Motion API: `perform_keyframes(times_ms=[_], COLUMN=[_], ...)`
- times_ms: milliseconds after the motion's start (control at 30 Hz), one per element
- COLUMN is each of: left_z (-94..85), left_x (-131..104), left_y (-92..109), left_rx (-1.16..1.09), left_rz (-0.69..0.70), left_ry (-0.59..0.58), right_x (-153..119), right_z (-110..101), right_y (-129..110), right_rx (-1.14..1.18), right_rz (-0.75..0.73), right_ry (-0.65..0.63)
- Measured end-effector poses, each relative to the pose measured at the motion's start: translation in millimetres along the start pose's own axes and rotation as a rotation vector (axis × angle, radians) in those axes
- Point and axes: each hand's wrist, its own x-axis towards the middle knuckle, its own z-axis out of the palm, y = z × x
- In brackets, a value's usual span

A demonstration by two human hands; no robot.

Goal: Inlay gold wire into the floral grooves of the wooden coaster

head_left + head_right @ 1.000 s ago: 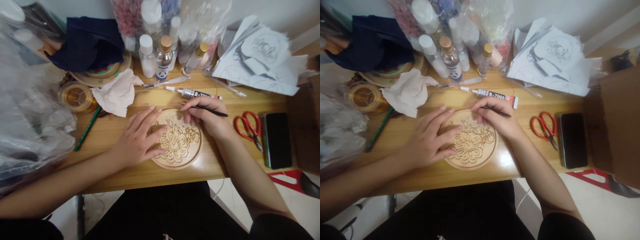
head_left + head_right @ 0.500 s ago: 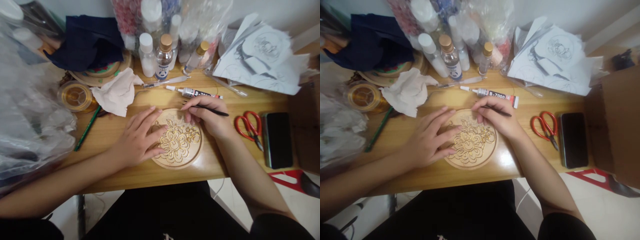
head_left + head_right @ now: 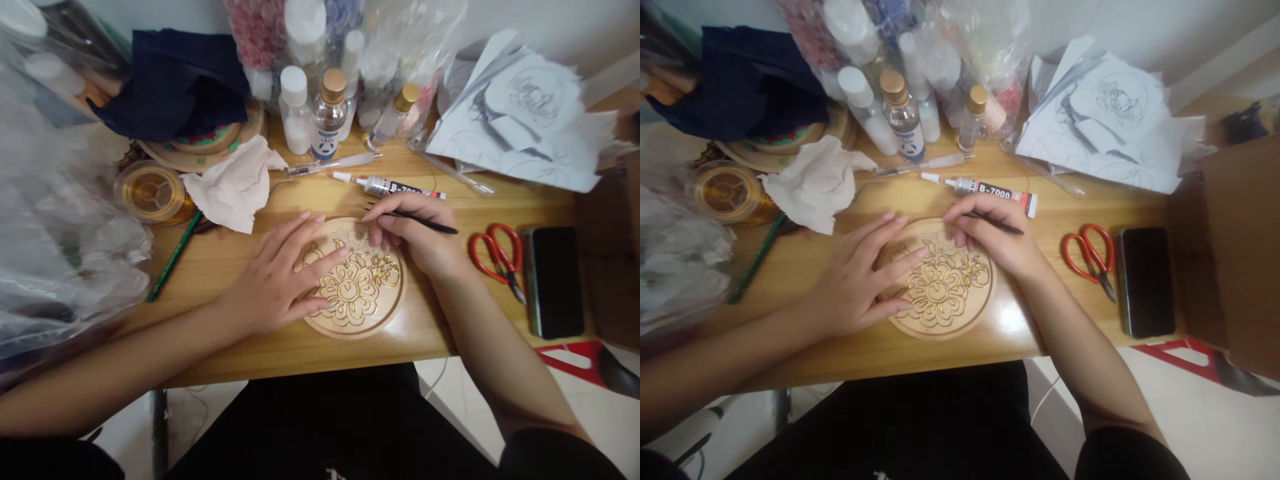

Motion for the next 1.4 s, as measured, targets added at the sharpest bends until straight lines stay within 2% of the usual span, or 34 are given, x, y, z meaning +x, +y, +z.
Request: perform_keyframes(times_ms=[300,467,700,967,1300,1400], left_z=[-1.0,0.9,0.9,3.6,2.8,3.6], left_x=[-1.0,-1.3,-1.3,-1.2,-0.6,0.1], left_y=[3.0,0.2,1.7,0.3,0.4,-0.6], left_rx=[0.010,0.001,-0.011,-0.005,-0.010,-0.012], left_rz=[-0.025,0.006,-0.006,0.012,0.006,0.020], left_ry=[-0.063,-0.007,-0.045,0.005,-0.013,0.020], right_x=[0.3,-0.2,-0.1,-0.9,-1.9,-2.6], right_z=[-0.1,-0.8,-0.4,-0.5,-0.5,-0.1], right_y=[0.5,0.8,1.3,2.2,2.4,2.1], right_rx=[-0.015,-0.029,-0.047,-0.039,-0.023,-0.018], right_rz=[0.001,-0.003,-0.027,-0.007,-0.012,-0.013], right_ry=[0.008,0.007,0.009,0.006,0.007,0.002])
